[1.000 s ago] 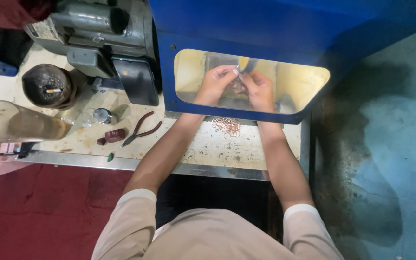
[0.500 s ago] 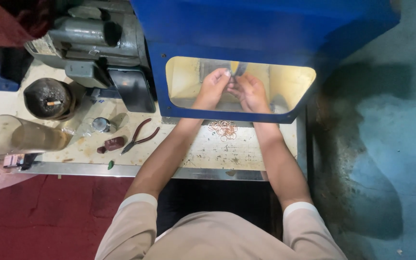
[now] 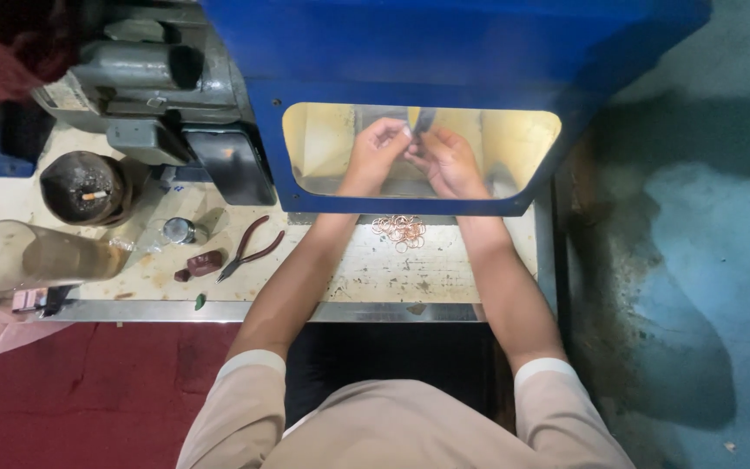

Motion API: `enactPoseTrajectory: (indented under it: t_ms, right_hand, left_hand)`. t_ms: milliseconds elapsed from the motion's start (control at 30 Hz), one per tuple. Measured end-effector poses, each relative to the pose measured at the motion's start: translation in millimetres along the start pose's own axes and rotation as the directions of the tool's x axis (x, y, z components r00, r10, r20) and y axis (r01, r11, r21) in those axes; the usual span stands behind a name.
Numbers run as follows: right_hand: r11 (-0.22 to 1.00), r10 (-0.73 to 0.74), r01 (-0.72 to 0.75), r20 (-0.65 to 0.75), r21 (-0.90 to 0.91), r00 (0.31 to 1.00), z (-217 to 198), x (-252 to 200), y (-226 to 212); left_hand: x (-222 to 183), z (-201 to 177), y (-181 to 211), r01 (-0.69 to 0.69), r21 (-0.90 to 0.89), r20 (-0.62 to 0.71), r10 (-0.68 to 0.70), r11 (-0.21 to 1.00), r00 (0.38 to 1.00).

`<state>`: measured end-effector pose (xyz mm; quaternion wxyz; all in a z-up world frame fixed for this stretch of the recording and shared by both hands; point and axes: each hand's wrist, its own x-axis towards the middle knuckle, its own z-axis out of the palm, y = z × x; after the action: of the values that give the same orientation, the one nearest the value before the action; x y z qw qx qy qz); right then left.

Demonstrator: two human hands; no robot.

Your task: Polishing small metal jewelry rings using a bench-top polishing machine.

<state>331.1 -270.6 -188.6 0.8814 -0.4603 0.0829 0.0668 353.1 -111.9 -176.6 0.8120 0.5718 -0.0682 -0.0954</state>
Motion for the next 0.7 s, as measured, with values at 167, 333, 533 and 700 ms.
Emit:
enactPoseTrajectory:
  t_ms: [167,333,533,700]
  right_hand:
    - [0.999,0.031,-0.029,0.046,-0.044,0.998,18.0,-14.0,-16.4]
    - [0.996,0.085,-0.084,0.018,-0.024,0.996,19.8,-15.1,-22.2]
    - [0.992,-0.028,0.020,-0.059,-0.128,0.998,30.0,-20.4,-27.4]
    - [0.988,-0.048,0.034,-0.091,-0.150,0.995,31.0,-25.0,-29.1]
  left_hand:
    - [-7.4,-0.6,22.7,0.088,-0.039,0.050,-0.086,0.995,0.995]
    - [7.8,-5.2,-6.2,0.055,0.007,0.055,-0.055,0.998,0.997]
    - [4.2,-2.9,2.4,-0.011,0.023,0.005,0.011,1.000,1.000]
    - [-0.9,-0.1,8.2,-0.038,0.063,0.051,0.034,0.997,0.998]
